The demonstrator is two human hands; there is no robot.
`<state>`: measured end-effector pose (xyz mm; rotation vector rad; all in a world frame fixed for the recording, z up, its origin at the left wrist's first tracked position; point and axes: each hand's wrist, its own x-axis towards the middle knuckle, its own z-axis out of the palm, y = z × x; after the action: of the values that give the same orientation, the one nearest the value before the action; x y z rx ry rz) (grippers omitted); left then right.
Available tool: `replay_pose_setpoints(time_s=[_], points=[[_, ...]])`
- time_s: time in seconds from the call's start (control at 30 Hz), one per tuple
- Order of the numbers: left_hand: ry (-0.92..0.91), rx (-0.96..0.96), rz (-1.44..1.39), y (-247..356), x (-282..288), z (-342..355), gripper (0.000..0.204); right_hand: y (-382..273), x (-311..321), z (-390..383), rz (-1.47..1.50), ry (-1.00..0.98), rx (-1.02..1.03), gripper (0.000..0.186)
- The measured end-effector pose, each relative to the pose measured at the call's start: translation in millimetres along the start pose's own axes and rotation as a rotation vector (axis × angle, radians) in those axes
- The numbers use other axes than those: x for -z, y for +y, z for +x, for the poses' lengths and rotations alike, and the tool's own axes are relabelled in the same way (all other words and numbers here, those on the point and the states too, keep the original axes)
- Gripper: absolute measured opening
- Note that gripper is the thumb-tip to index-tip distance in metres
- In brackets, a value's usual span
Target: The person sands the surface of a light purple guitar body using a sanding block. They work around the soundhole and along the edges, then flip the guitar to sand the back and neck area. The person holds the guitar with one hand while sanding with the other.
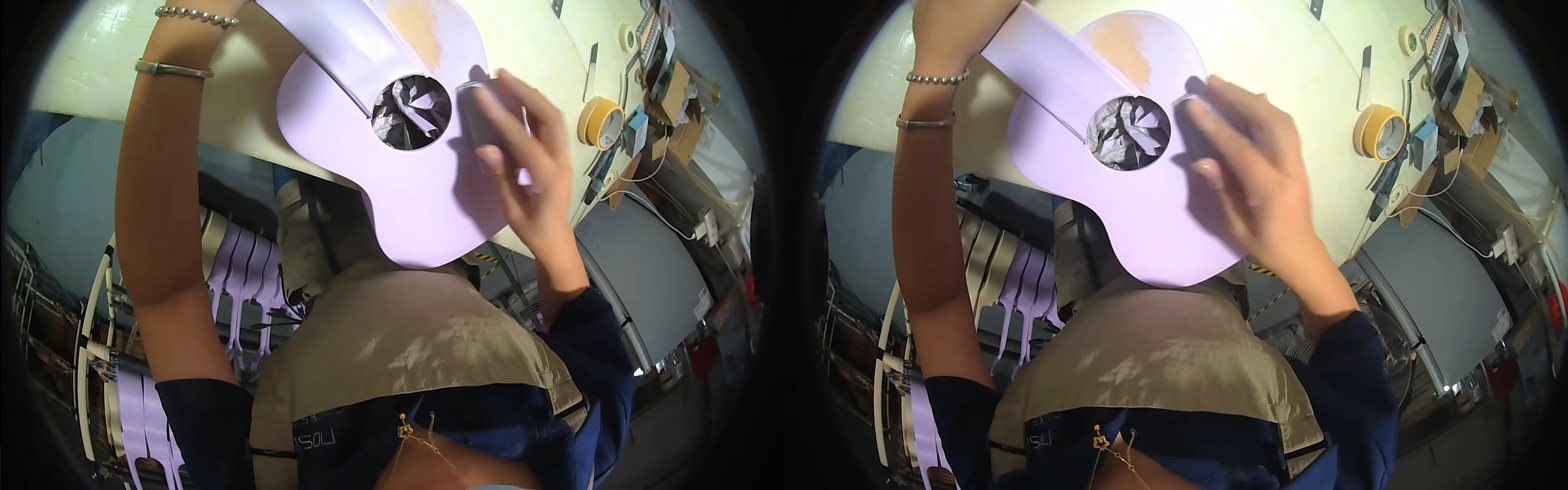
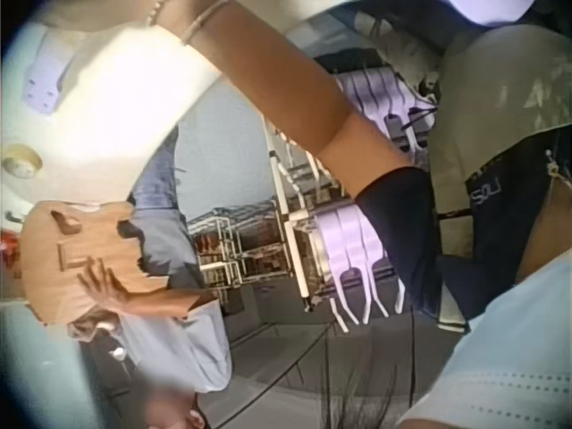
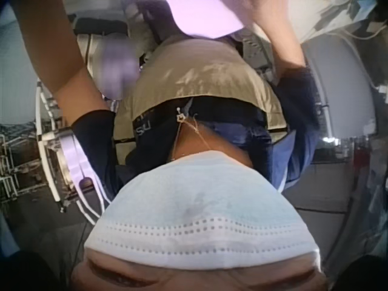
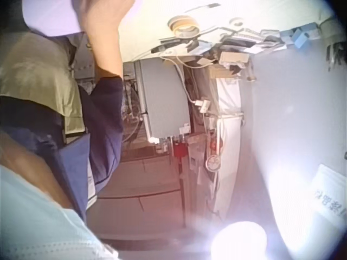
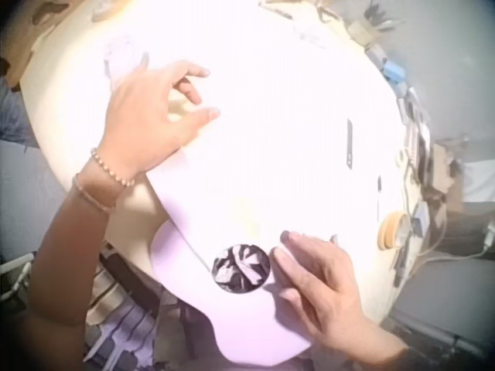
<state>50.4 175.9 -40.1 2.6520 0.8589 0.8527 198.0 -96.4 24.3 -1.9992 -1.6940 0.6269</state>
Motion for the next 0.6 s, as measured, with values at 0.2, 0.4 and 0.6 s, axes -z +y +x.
replay_pose_setpoints(time_s=[0.2, 0.4, 0.6], points=[[-0.118, 0.133, -0.555, 52.4, 26.6, -30.7, 0.02, -0.1, 8.7, 7.5, 1.024, 0.307, -0.405, 0.05], [-0.173, 0.312, -0.942, 108.7, 33.5, -60.4, 0.023, -10.4, -11.0, 22.9, 1.067, 0.28, -0.216, 0.061], [-0.31, 0.712, -1.31, 111.7, 37.8, -60.5, 0.023, -26.9, -10.3, 24.9, 1.377, 0.28, -0.344, 0.064]])
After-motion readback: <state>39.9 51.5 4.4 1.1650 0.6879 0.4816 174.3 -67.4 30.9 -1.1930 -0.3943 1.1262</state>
